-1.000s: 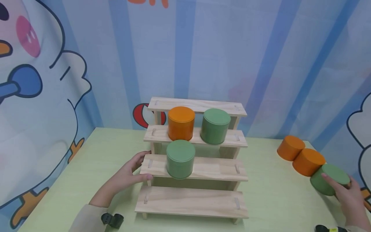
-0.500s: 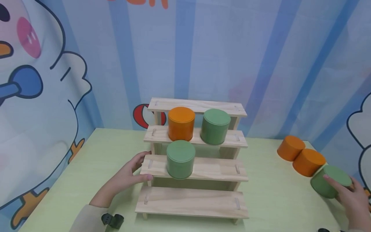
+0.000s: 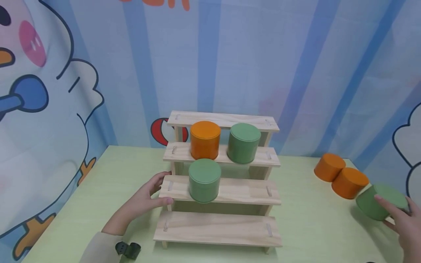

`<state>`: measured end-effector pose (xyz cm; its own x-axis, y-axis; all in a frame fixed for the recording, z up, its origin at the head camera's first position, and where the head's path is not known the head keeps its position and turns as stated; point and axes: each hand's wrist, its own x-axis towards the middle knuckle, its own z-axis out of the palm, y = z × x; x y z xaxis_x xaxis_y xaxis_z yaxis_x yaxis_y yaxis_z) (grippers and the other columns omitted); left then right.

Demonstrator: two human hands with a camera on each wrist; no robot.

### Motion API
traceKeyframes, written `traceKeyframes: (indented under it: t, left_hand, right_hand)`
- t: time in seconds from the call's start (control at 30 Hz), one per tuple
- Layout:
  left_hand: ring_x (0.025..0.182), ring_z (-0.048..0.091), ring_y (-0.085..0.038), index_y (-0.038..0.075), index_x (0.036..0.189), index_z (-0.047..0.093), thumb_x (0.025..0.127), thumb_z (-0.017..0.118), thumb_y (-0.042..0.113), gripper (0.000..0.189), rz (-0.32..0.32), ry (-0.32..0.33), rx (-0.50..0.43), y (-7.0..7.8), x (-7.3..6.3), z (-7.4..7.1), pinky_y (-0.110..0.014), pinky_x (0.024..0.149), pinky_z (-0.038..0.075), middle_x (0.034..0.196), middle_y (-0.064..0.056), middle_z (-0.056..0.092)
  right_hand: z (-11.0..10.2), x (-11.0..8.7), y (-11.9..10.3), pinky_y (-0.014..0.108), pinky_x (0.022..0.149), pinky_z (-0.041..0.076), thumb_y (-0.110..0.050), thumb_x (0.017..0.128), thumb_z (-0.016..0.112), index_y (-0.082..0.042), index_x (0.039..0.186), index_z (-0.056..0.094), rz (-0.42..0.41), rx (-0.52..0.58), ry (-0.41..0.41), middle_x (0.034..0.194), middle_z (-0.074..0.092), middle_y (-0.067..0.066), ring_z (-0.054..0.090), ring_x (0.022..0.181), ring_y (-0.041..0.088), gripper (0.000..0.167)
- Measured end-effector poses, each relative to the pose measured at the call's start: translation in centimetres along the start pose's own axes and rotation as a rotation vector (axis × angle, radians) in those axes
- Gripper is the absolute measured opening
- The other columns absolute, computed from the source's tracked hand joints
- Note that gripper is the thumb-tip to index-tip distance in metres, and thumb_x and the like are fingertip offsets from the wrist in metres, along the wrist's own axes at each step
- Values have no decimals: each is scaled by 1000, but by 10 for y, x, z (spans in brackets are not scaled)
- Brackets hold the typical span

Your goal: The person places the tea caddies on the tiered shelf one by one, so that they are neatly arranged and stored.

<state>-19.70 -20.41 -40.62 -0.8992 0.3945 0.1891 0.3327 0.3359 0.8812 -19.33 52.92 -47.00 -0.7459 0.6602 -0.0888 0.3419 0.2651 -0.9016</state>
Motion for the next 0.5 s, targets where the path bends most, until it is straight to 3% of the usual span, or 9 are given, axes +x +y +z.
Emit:
traceKeyframes:
  t: [0.1,0.33,0.37,0.5]
  left_hand:
    - [134,38,-41,6,144,35,85,74,21,72,6,1,-3,0,0,0,-66,107,25,141,-18,49]
    - [135,37,-41,6,145,35,85,74,22,73,-3,-1,-9,1,0,0,-66,107,25,141,-18,48]
    - [134,37,-41,6,145,34,85,74,22,73,-5,-2,-10,1,0,0,-66,107,25,141,-18,48]
    - [134,38,-41,6,145,34,85,74,22,73,-3,-1,-13,1,1,1,-66,107,25,141,-18,48]
  right_hand:
    - [2,-18,-18,24,48,52,-52,87,61,-36,154,6,-41,10,-14,161,9,13,17,141,47,88]
    - [11,-101,-93,16,57,52,-40,94,58,-33,154,9,-101,16,-74,159,17,11,20,142,43,78]
    - [12,-108,-99,11,52,46,-39,95,57,-32,155,10,-123,0,-85,158,18,12,21,142,44,76]
    - [18,-128,-116,14,53,47,-37,96,55,-33,155,8,-188,-20,-138,159,12,18,19,141,47,76]
